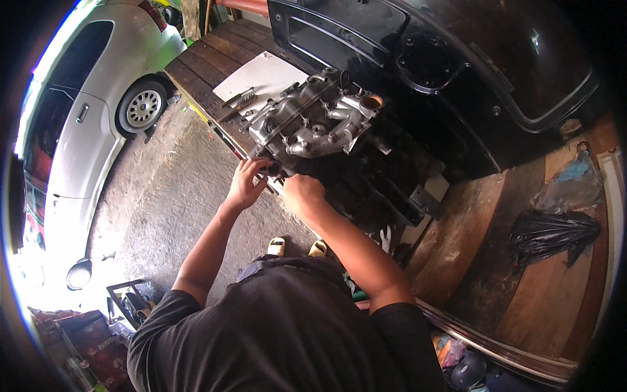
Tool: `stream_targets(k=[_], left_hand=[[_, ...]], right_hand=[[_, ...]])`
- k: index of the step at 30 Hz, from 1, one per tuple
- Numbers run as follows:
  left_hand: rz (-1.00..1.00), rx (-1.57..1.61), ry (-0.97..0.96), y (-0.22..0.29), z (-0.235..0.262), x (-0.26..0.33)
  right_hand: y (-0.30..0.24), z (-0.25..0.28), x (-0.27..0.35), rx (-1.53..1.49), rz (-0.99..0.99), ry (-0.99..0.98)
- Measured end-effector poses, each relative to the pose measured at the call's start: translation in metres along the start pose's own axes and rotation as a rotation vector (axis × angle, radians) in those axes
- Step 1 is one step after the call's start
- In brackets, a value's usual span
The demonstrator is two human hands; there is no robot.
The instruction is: The person uses a wrench to tighten bolts on a car engine placed on a wooden workbench. The person repeatedly turns the wrench on different bolts while holding the engine steady with the other hand.
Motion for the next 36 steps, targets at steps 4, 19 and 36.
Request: stream_targets(k=[4, 19, 36], left_hand=[[0.008, 0.007, 0.011, 0.000, 0.000, -0.001], [-0.035, 0.044, -0.009, 0.003, -0.002, -0.004], [0.078, -0.041, -0.079, 0.001, -0.001, 0.005]], right_hand=[[0.028, -0.008, 0.016, -0.101, 0.101, 0.101], [0.085, -0.169, -0.027, -1.206, -0.064, 0.079], [0.071, -0.166, -0.038, -1.057, -0.094, 0.208]])
Point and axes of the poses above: each hand's wrist, its own x-axis away from the middle knuckle, its own z-axis out of the back of the hand, y = z × x, the point moved 4 cm from there along -x, towards the middle knuckle, and after that the axes turned 13 degrees about -z, right-handed, at the moved point
